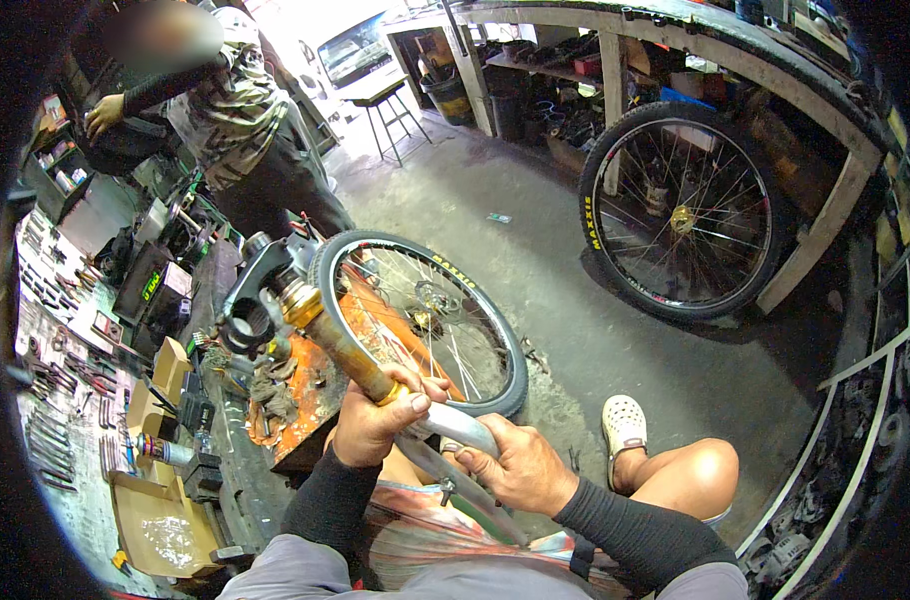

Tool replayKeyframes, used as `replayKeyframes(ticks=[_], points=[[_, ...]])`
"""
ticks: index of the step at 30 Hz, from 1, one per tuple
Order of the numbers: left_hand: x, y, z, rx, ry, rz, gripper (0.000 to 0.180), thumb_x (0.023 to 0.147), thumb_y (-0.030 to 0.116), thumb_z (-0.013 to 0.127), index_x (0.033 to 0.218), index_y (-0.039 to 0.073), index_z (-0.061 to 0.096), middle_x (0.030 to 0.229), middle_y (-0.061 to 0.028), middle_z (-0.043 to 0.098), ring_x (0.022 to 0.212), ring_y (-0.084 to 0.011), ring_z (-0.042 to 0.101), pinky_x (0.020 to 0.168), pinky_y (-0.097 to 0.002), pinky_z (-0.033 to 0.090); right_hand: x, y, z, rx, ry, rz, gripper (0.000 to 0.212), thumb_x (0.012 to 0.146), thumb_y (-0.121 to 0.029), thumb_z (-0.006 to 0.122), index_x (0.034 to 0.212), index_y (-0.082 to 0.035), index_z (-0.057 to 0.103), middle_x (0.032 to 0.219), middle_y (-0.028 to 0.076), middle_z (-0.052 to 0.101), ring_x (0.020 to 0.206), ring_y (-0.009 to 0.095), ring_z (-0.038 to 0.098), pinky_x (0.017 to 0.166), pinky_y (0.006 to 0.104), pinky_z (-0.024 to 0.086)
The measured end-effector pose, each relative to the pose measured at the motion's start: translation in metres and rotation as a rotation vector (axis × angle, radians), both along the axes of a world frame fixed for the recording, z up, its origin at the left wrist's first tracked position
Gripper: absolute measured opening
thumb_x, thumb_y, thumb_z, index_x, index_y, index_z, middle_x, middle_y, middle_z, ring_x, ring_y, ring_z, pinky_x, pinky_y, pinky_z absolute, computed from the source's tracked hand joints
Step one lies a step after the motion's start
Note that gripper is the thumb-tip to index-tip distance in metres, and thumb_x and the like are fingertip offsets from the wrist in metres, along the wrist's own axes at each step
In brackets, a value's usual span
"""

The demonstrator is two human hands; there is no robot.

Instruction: The person sits on the floor and works on a bicycle wheel, using a tire lever to pry the tire bead and then handling a small yellow component near the hub. The person rotates the wheel and manipulates the tire and hub area with both hands.

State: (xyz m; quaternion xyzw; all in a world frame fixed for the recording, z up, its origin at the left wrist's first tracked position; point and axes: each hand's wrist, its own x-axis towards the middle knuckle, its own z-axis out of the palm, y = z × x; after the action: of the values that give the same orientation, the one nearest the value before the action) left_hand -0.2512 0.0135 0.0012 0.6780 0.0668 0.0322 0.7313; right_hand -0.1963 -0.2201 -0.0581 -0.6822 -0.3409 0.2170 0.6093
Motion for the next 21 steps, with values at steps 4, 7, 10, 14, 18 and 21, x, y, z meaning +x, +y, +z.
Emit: replayKeyframes(ticks=[4, 7, 10, 14, 18, 21], points=[[-0.007, 0.024, 0.006, -0.087, -0.155, -0.318, 0.017, 0.083, 0.009, 0.085, 0.089, 0.007, 0.070, 0.101, -0.0175, 0.080, 0.122, -0.0384, 0.074, 0.121, -0.0583, 0.047, 0.009, -0.001, 0.003, 0.068, 0.124, 0.245, 0.042, 0.107, -0.038, 0.074, 0.128, -0.002, 0.068, 0.095, 0.013, 0.078, 0.084, 0.021, 0.076, 0.079, 0.0389, 0.060], [-0.003, 0.030, 0.018, -0.058, -0.356, -0.538, 0.017, 0.081, 0.008, 0.086, 0.083, 0.008, 0.070, 0.095, -0.0147, 0.081, 0.112, -0.0385, 0.078, 0.122, -0.0605, 0.045, 0.008, 0.002, 0.000, 0.203, 0.043, 0.357, 0.038, 0.107, -0.034, 0.073, 0.126, -0.001, 0.068, 0.099, 0.016, 0.078, 0.089, 0.029, 0.078, 0.083, 0.0406, 0.060], [-0.013, 0.000, 0.016, 0.011, -0.107, 0.027, 0.017, 0.085, 0.009, 0.083, 0.088, 0.007, 0.067, 0.091, -0.0097, 0.075, 0.098, -0.0279, 0.074, 0.122, -0.0596, 0.045, -0.007, 0.000, 0.015, 0.055, -0.056, 0.053, 0.039, 0.104, -0.035, 0.074, 0.123, -0.001, 0.068, 0.101, 0.024, 0.077, 0.096, 0.043, 0.079, 0.083, 0.0492, 0.062], [-0.017, -0.003, 0.014, -0.048, -0.137, 0.326, 0.015, 0.090, 0.004, 0.078, 0.089, 0.007, 0.063, 0.095, -0.0139, 0.077, 0.109, -0.0333, 0.075, 0.120, -0.0569, 0.047, -0.013, 0.003, 0.009, -0.001, -0.071, 0.047, 0.042, 0.103, -0.039, 0.075, 0.120, -0.002, 0.067, 0.096, 0.023, 0.077, 0.092, 0.043, 0.079, 0.080, 0.0509, 0.062], [-0.017, 0.013, -0.012, -0.258, -0.201, -0.077, 0.092, 0.083, 0.028, 0.094, 0.158, 0.004, 0.045, 0.158, -0.0244, 0.056, 0.149, -0.0417, 0.054, 0.125, -0.0572, 0.042, -0.002, 0.002, 0.009, -0.005, -0.077, 0.045, 0.045, 0.107, -0.043, 0.070, 0.120, 0.000, 0.067, 0.096, 0.024, 0.076, 0.092, 0.043, 0.078, 0.081, 0.0504, 0.061], [-0.031, 0.027, -0.038, -0.273, -0.149, -0.014, 0.088, 0.088, 0.028, 0.094, 0.159, 0.003, 0.048, 0.149, -0.0213, 0.065, 0.139, -0.0388, 0.063, 0.120, -0.0519, 0.049, 0.005, 0.003, 0.006, 0.046, -0.037, 0.024, 0.047, 0.107, -0.043, 0.069, 0.120, 0.002, 0.067, 0.097, 0.026, 0.076, 0.094, 0.045, 0.077, 0.083, 0.0515, 0.060]])
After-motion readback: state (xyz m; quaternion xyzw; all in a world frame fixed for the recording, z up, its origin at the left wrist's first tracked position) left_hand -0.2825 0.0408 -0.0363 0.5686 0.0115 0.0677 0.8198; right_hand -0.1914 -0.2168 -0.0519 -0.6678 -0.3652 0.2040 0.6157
